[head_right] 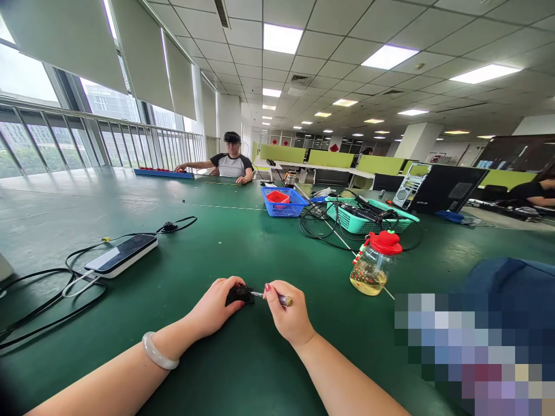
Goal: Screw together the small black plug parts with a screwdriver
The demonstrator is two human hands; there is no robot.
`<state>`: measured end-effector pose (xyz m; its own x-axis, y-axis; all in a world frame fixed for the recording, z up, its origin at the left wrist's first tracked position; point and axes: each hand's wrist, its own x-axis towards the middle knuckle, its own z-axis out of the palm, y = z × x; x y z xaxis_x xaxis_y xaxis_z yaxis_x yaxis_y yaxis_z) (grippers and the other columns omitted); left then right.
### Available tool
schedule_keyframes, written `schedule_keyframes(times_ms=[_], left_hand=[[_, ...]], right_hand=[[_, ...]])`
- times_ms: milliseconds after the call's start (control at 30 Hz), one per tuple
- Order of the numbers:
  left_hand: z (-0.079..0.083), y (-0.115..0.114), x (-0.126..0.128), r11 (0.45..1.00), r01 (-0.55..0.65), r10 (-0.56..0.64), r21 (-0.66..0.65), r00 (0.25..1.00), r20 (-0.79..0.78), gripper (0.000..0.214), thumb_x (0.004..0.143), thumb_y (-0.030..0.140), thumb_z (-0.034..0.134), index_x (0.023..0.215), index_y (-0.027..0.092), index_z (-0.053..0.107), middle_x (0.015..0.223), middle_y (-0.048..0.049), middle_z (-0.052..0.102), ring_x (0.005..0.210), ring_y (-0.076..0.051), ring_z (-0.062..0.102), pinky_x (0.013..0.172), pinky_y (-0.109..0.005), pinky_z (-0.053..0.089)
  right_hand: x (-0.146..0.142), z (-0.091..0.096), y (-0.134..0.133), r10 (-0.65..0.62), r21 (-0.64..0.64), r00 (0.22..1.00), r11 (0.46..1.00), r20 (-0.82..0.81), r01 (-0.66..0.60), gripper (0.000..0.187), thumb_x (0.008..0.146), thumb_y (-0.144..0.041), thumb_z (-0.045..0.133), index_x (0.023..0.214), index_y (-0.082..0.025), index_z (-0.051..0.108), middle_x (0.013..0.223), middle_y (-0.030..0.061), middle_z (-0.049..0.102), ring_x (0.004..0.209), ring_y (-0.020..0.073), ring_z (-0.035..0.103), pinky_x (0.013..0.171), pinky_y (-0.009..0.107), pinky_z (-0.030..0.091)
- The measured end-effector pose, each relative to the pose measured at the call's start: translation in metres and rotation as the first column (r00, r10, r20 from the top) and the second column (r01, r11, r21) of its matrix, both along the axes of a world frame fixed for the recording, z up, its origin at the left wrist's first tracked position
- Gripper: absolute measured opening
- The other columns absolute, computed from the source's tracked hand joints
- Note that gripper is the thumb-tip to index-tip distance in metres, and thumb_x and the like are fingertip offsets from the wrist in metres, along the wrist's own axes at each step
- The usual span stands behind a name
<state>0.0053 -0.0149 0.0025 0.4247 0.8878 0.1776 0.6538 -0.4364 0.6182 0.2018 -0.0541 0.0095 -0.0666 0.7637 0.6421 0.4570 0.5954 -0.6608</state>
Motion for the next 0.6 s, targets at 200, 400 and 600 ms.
schedule_keyframes(times_ms=[200,400,600], left_hand=[[-0.001,0.001,-0.001,1.000,0.002,-0.002,-0.015,1.000,0.001,0.029,0.078,0.021,0.059,0.106,0.024,0.058,0.106,-0.0033,0.066,0.108,-0.025,0.053,0.096,-0.041,0.043],[-0.002,0.001,0.000,1.000,0.001,-0.001,-0.006,1.000,0.000,0.030,0.078,0.020,0.059,0.107,0.025,0.058,0.105,-0.0031,0.066,0.108,-0.025,0.054,0.096,-0.040,0.043],[0.000,0.001,0.000,1.000,-0.003,0.003,-0.017,1.000,-0.006,0.031,0.078,0.021,0.058,0.109,0.025,0.058,0.106,-0.0039,0.065,0.109,-0.025,0.054,0.097,-0.040,0.043]], right_hand=[[0.003,-0.011,0.013,-0.074,-0.305,0.960,0.952,-0.270,-0.012,0.046,0.089,-0.058,0.045,0.064,-0.020,0.055,0.049,-0.0028,0.044,0.047,0.0127,0.046,0.049,0.025,0.038],[0.003,-0.012,0.019,-0.047,-0.399,0.911,0.907,-0.410,-0.133,0.047,0.079,-0.065,0.057,0.065,-0.020,0.058,0.049,-0.0031,0.047,0.043,0.0108,0.043,0.046,0.025,0.039],[0.004,-0.015,0.022,-0.029,-0.387,0.854,0.899,-0.519,-0.205,0.042,0.079,-0.058,0.062,0.065,-0.019,0.060,0.050,-0.0037,0.048,0.045,0.0096,0.044,0.049,0.024,0.041]])
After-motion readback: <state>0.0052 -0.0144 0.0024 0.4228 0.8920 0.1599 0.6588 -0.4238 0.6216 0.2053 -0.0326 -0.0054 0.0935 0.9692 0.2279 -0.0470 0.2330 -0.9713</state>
